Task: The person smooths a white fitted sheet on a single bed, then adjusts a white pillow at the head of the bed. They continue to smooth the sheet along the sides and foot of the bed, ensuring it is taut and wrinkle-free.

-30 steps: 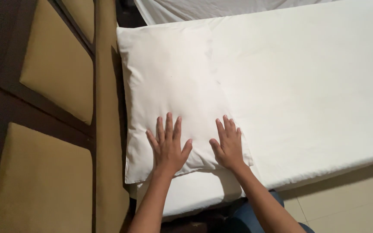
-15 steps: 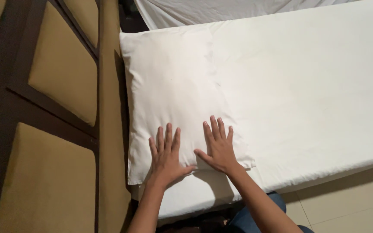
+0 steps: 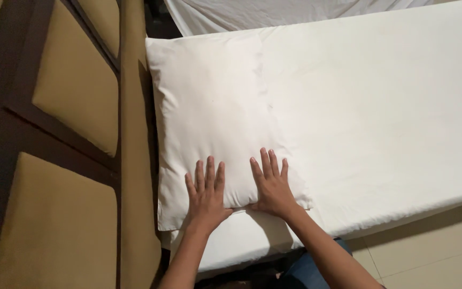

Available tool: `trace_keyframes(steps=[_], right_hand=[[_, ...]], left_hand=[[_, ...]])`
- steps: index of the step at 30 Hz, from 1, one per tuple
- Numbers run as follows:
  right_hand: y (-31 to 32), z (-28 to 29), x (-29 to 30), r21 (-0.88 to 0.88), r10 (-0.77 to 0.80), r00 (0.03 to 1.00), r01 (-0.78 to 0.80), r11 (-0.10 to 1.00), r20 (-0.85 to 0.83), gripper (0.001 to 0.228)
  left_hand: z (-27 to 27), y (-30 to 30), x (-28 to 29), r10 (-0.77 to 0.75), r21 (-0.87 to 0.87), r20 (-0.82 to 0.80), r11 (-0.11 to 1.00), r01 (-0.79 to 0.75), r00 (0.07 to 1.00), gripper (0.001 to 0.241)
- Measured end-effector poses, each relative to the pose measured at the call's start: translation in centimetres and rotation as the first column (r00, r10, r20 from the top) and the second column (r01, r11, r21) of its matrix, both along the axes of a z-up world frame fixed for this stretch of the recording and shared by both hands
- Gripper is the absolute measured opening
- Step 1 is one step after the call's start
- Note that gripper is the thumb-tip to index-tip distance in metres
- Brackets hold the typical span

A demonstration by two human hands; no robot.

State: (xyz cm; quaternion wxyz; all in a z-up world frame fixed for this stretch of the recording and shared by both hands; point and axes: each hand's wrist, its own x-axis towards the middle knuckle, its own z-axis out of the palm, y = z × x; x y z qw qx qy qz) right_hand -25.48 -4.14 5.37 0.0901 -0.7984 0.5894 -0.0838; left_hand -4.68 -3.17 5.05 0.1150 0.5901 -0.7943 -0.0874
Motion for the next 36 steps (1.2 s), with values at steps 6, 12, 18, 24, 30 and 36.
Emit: trace_keyframes(steps=[6, 12, 18, 24, 30, 36], right_hand=[[0.5, -0.8, -0.1, -0.066, -0.004, 0.998, 0.009, 0.998, 0.07, 0.143], [1.8, -1.2, -0.4, -0.061, -0.036, 0.996, 0.041, 0.997, 0.076, 0.138], [4.0, -2.0, -1.7, -0.073, -0.016, 0.997, 0.022, 0.997, 0.081, 0.125], [6.5, -3.9, -2.9, -0.19, 0.005, 0.995, 0.014, 0.982, 0.098, 0.116], [9.0, -3.4, -4.1, -0.182, 0.086, 0.971, -0.045, 0.982, 0.223, 0.107], [12.8, -5.1, -8.1, -0.128, 0.179, 0.935, -0.146, 0.981, 0.305, 0.068]], left_hand=[[-0.1, 0.2, -0.1, 0.017, 0.0, -0.001, 1.0, -0.017, 1.0, 0.136], [0.4, 0.9, -0.2, 0.031, 0.025, 0.011, 0.999, -0.031, 0.999, 0.138], [0.8, 1.9, -0.3, 0.048, 0.023, 0.019, 0.999, -0.049, 0.999, 0.133], [-0.8, 3.8, -0.6, 0.062, 0.011, -0.006, 0.998, -0.062, 0.998, 0.119], [-3.1, 8.1, -1.4, -0.107, -0.147, -0.245, 0.987, 0.073, 0.964, 0.104], [-2.7, 10.7, -2.0, -0.129, 0.038, -0.269, 0.989, 0.144, 0.954, 0.06]])
